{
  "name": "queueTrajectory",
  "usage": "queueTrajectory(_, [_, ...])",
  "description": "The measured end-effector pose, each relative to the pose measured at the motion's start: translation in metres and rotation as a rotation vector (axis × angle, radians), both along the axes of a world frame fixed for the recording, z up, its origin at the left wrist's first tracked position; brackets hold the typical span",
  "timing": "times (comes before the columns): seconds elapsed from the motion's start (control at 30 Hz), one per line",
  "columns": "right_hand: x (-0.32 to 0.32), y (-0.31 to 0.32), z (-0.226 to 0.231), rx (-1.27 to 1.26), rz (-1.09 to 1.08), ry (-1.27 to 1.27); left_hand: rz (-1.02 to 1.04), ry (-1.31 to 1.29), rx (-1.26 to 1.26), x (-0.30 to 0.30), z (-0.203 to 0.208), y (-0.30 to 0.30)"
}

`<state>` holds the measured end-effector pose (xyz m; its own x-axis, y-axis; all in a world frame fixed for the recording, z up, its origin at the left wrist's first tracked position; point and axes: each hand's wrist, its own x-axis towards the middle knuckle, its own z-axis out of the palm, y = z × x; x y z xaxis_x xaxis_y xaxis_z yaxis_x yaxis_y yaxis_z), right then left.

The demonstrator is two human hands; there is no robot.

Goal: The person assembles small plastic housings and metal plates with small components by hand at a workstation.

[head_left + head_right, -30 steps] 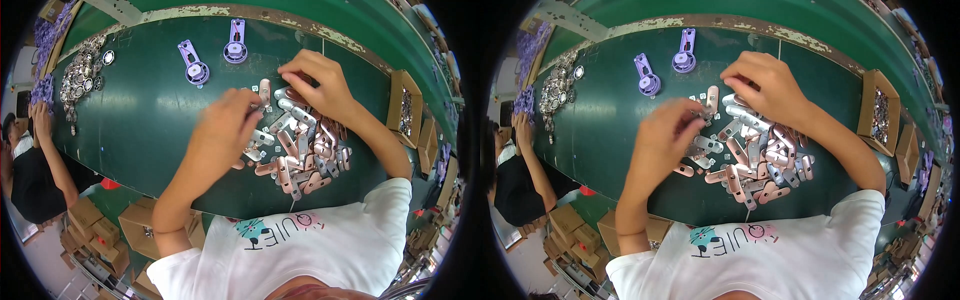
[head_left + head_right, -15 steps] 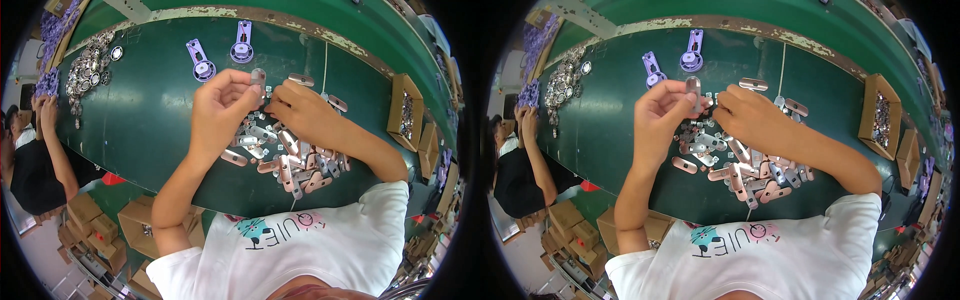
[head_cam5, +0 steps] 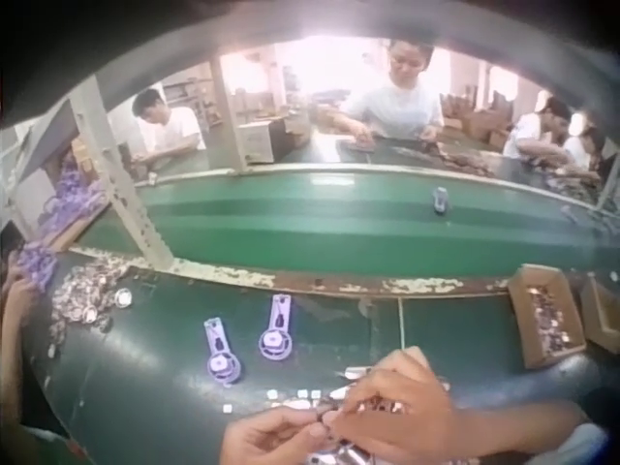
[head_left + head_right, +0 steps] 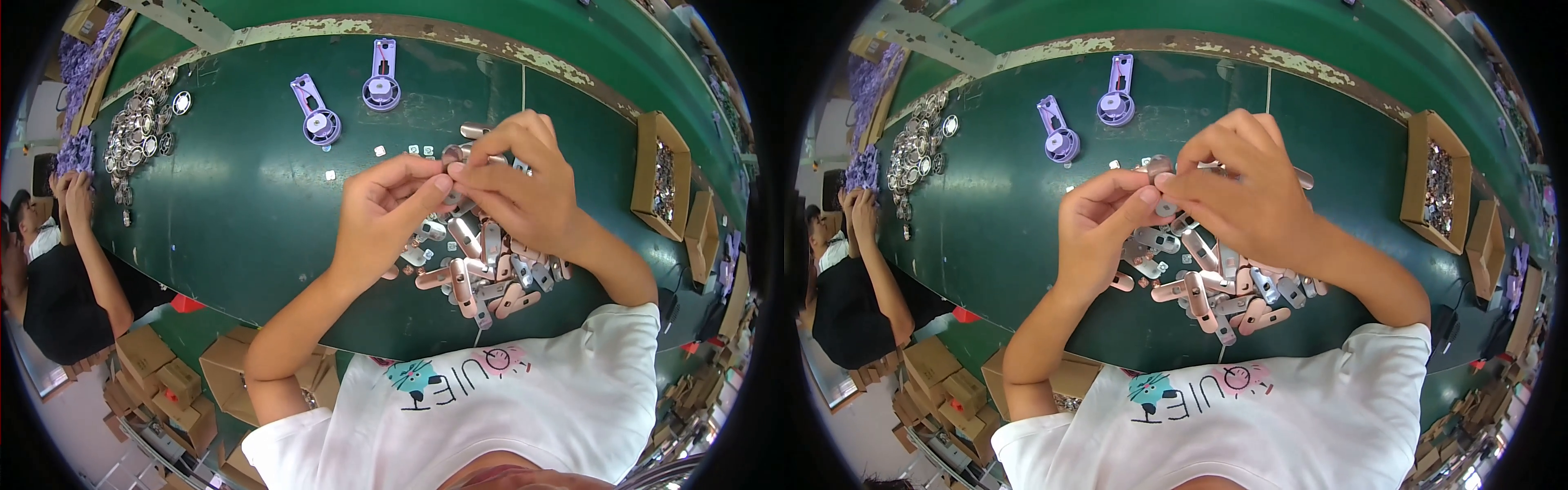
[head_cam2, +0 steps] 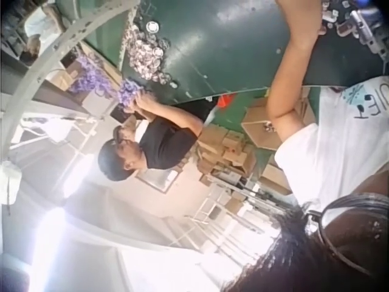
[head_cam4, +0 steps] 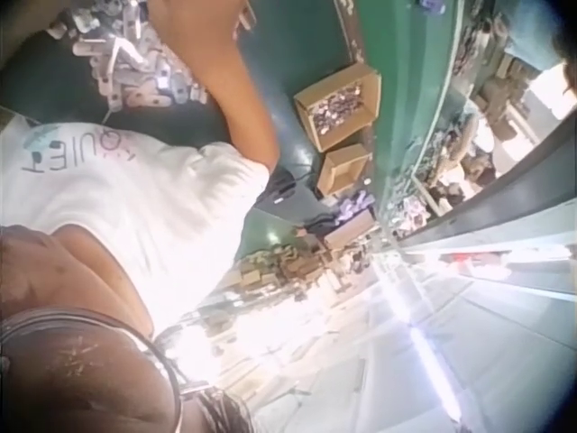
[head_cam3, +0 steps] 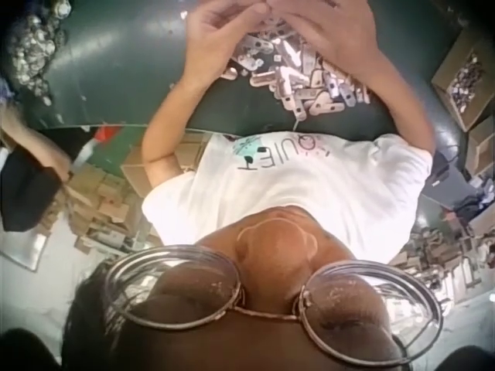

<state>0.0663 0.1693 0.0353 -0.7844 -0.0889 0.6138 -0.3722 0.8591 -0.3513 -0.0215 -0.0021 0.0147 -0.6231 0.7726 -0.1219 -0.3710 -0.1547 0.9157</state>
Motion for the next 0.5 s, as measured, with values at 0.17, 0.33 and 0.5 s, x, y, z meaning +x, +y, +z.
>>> queueTrajectory(0.17, [0.003,-0.0023,-0.0052,-0.372,0.06,-0.133,-0.019,-0.052,0.035,0.0032,0.0015,0.0005])
queueTrajectory(0.33, [0.0048,-0.0052,-0.0074,-0.464,0.062,-0.101,-0.015,0.017,0.061,0.005,0.0001,0.0007])
queueTrajectory(0.5, [0.0051,0.0005,-0.0034,-0.402,0.127,-0.208,-0.039,-0.016,0.078,0.0035,0.0017,0.001])
